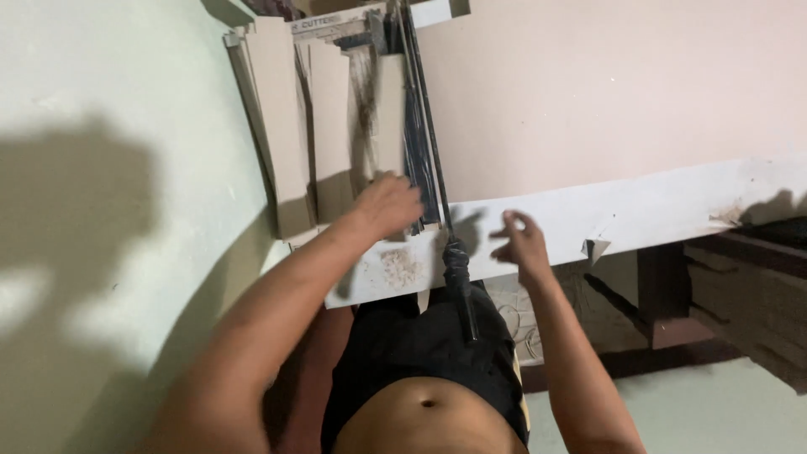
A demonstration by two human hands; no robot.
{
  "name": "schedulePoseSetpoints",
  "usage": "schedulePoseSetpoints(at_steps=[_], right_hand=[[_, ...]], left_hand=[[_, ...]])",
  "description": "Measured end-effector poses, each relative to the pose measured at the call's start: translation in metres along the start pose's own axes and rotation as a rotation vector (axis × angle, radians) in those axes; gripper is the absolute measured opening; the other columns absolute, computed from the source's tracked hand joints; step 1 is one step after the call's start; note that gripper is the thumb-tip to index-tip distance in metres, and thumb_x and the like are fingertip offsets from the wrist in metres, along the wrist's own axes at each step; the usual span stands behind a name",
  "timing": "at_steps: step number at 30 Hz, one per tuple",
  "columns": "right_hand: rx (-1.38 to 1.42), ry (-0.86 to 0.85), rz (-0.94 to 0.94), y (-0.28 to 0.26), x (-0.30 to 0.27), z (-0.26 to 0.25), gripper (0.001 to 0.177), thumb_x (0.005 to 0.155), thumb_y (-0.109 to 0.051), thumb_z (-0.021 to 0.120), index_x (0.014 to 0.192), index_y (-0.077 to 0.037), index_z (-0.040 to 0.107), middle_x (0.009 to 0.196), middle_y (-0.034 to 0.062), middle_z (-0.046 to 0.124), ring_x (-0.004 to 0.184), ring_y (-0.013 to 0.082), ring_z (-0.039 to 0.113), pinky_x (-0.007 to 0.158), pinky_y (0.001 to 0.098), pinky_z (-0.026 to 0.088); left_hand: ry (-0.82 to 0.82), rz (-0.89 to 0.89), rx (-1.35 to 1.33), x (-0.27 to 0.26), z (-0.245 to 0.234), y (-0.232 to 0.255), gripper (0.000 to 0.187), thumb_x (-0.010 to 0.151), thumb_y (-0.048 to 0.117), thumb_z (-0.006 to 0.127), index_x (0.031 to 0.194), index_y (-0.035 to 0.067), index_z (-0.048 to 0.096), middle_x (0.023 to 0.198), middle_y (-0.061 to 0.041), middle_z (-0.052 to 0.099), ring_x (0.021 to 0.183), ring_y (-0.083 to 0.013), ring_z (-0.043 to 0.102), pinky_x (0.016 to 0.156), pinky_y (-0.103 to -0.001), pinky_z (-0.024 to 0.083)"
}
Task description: The person uses a manual paper cutter to slice a large sheet of paper into smaller strips. They align the paper against the guide, pull down the lever to cut, and then stack the resulting strips on the machine's base.
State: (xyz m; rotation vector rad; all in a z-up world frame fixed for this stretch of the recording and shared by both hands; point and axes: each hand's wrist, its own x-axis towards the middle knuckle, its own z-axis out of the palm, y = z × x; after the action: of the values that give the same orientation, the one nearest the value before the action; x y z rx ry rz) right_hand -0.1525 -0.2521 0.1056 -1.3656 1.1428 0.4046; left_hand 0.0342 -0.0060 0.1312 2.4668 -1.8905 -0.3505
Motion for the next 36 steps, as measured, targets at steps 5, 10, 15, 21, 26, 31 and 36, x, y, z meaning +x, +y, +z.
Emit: schedulePoseSetpoints(at_steps=[5,10,15,21,26,31,36], right_hand=[[0.531,-0.027,0.091,0.009,0.069,-0.006,0.038,0.103,-0.045,0.064,0.114,-0.015,0.043,0.099,0.0043,0.061,0.068,0.0221,0.067,0.061,0.0307,0.06],[0.58,-0.005,0.027,0.022,0.053,-0.007,0.027,0.104,-0.028,0.067,0.106,-0.012,0.045,0.09,-0.0014,0.056,0.072,0.0189,0.073,0.067,0.0273,0.066],[0.324,0.019,-0.07,0.012,0.038,0.035,0.04,0.102,-0.029,0.069,0.115,0.005,0.052,0.096,0.0111,0.064,0.084,0.0291,0.076,0.078,0.0451,0.067],[0.242,0.02,-0.094,0.012,0.057,0.035,0.045,0.103,-0.034,0.07,0.121,0.004,0.054,0.098,0.0109,0.066,0.083,0.0282,0.076,0.077,0.0447,0.064],[-0.381,-0.114,-0.037,-0.023,0.026,0.032,0.051,0.108,-0.055,0.052,0.107,-0.008,0.072,0.075,0.0109,0.073,0.063,0.0248,0.076,0.06,0.0408,0.062],[-0.714,-0.151,-0.187,-0.153,-0.154,0.066,0.067,0.1,-0.043,0.05,0.159,-0.017,0.032,0.093,0.028,0.077,0.087,0.0522,0.075,0.08,0.0588,0.06],[-1.122,-0.188,-0.159,-0.014,-0.095,0.104,0.078,0.1,-0.025,0.05,0.165,-0.01,0.009,0.108,0.0285,0.074,0.095,0.0487,0.074,0.083,0.0578,0.06]], left_hand=[[-0.607,-0.083,0.086,-0.049,0.047,-0.047,0.015,0.091,0.015,0.063,0.096,0.021,0.076,0.104,-0.006,0.068,0.085,-0.0309,0.068,0.073,-0.051,0.049],[-0.39,-0.175,-0.045,-0.043,-0.015,-0.039,0.022,0.098,0.017,0.063,0.119,0.022,0.065,0.14,-0.006,0.05,0.12,-0.0299,0.059,0.088,-0.042,0.046],[-0.136,-0.698,-0.519,0.006,-0.02,-0.022,0.059,0.099,0.024,0.069,0.153,0.015,0.047,0.154,-0.028,0.037,0.145,-0.0507,0.031,0.114,-0.067,0.024],[-0.35,-0.877,-0.486,0.064,0.009,-0.007,0.118,0.078,0.037,0.089,0.165,0.016,0.012,0.166,-0.032,0.005,0.154,-0.0506,0.008,0.118,-0.076,0.004],[-0.437,-0.916,-0.397,0.071,0.001,0.005,0.112,0.083,0.012,0.085,0.165,0.009,0.008,0.164,-0.033,0.003,0.154,-0.0488,0.01,0.118,-0.072,0.011],[-0.358,-0.887,-0.339,0.071,0.025,0.001,0.113,0.078,0.013,0.083,0.164,0.008,0.009,0.164,-0.034,0.006,0.152,-0.0472,0.015,0.116,-0.07,0.012],[-0.41,-0.899,-0.43,0.075,0.033,-0.006,0.126,0.074,0.017,0.091,0.165,0.01,0.004,0.163,-0.035,-0.002,0.153,-0.0495,0.006,0.117,-0.074,0.008]])
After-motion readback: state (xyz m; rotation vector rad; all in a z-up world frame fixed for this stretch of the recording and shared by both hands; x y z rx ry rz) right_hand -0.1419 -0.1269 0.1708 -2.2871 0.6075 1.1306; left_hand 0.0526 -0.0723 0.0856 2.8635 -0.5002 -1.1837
